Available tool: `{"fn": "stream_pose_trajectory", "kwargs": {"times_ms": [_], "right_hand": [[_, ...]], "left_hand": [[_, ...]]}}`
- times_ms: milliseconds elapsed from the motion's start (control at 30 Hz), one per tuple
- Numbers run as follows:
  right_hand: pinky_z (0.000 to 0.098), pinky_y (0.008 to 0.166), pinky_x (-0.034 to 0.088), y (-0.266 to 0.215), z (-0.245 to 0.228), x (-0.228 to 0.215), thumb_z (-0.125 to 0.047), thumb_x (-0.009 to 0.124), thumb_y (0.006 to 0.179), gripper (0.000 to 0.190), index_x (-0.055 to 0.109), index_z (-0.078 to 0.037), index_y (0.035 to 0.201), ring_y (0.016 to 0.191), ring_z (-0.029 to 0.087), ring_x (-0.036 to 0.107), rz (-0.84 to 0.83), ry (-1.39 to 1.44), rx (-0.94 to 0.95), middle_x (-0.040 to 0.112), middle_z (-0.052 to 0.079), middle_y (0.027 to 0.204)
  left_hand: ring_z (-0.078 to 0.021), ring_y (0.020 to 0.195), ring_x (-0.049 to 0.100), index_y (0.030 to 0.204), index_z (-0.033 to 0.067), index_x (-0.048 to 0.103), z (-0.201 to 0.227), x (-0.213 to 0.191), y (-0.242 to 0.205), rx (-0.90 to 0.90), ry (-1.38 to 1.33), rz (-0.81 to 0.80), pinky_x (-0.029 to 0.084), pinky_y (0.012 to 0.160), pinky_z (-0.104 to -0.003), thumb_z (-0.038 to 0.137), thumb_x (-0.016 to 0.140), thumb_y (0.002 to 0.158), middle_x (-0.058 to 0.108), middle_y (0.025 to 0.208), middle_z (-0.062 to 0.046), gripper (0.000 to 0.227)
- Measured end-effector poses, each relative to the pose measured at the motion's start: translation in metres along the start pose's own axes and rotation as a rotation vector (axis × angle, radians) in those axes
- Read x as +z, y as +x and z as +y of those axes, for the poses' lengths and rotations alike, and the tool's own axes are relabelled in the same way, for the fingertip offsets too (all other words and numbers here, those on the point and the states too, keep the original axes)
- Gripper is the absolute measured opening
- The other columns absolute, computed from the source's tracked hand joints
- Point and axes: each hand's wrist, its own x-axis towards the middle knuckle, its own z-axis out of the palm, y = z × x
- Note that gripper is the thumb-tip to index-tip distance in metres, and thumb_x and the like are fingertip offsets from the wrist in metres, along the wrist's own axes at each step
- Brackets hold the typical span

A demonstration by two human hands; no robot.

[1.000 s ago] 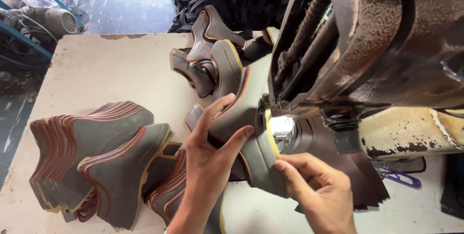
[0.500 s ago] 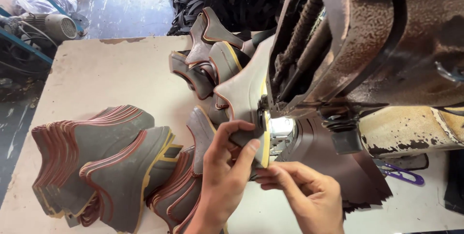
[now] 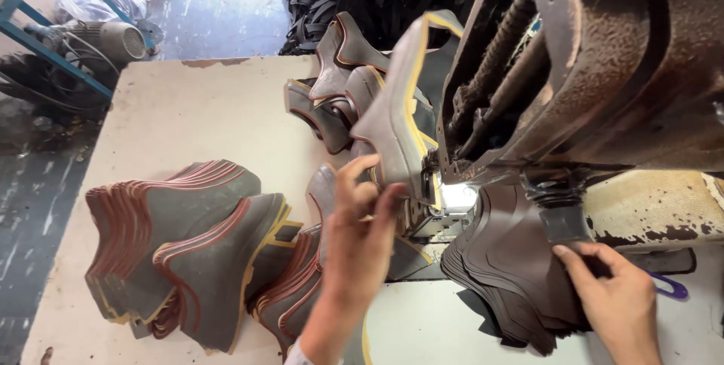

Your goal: Stitching together pieces of shoe uppers using an industrial sewing machine.

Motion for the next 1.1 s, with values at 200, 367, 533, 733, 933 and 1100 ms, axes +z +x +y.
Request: {"fn": "stream_pose_trajectory", "kwargs": {"times_ms": [200,367,533,733,933,1100], "right_hand": [[0.0310,0.051,0.041,-0.020,0.001,-0.013,-0.004,0.077,0.107,0.026,0.072,0.017,0.123,0.053,0.022,0.055,0.278,0.086,-0.301,0.064,0.018,0.071],[0.0257,0.044,0.042,-0.052,-0.041,-0.008,0.001,0.069,0.100,0.017,0.072,0.011,0.113,0.053,0.023,0.066,0.059,0.291,-0.258,0.071,0.019,0.076],[0.0357,0.063,0.072,-0.080,-0.061,0.013,0.005,0.071,0.083,0.022,0.078,0.012,0.103,0.063,0.029,0.080,-0.304,0.572,-0.153,0.083,0.025,0.088],[0.0230,0.044,0.040,-0.126,-0.100,0.033,-0.008,0.067,0.090,0.020,0.080,-0.002,0.104,0.052,0.007,0.052,-0.659,0.499,-0.501,0.069,-0.001,0.064],[0.0261,0.042,0.039,-0.120,-0.097,0.020,-0.008,0.066,0.090,0.025,0.078,-0.004,0.112,0.049,0.009,0.052,-0.723,0.403,-0.554,0.076,0.002,0.066],[0.0272,0.040,0.044,-0.099,-0.089,0.003,-0.017,0.086,0.082,0.021,0.078,-0.004,0.068,0.045,0.011,0.057,-0.889,0.268,-0.514,0.073,0.001,0.054]], "left_hand": [[-0.0236,0.070,0.063,0.088,0.0127,0.065,-0.053,-0.059,-0.014,-0.187,1.145,0.134,0.052,0.064,-0.039,0.065,0.080,0.080,0.060,0.075,-0.004,0.055],[-0.0190,0.066,0.053,0.103,0.0054,0.065,-0.025,-0.061,-0.030,-0.037,0.429,0.200,0.043,0.060,-0.033,0.013,0.072,0.087,0.064,0.080,-0.005,0.019],[-0.0200,0.080,0.073,0.122,-0.0123,0.071,-0.019,-0.073,-0.069,-0.248,-0.351,0.192,0.058,0.070,-0.029,-0.006,0.070,0.084,0.082,0.104,-0.021,0.039],[-0.0208,0.118,0.063,0.112,-0.0055,0.075,-0.018,-0.037,-0.091,-0.079,-0.231,-0.211,0.048,0.102,-0.033,0.005,0.073,0.087,0.059,0.136,-0.011,0.028],[-0.0156,0.123,0.063,0.156,0.0171,0.046,0.001,-0.044,-0.084,-0.416,0.034,-0.219,0.044,0.105,-0.033,0.045,0.060,0.092,0.066,0.135,-0.006,0.071],[-0.0173,0.120,0.068,0.133,-0.0012,0.070,0.006,-0.037,-0.071,-0.358,-0.287,-0.325,0.047,0.106,-0.036,0.046,0.051,0.096,0.077,0.132,-0.011,0.063]]}}
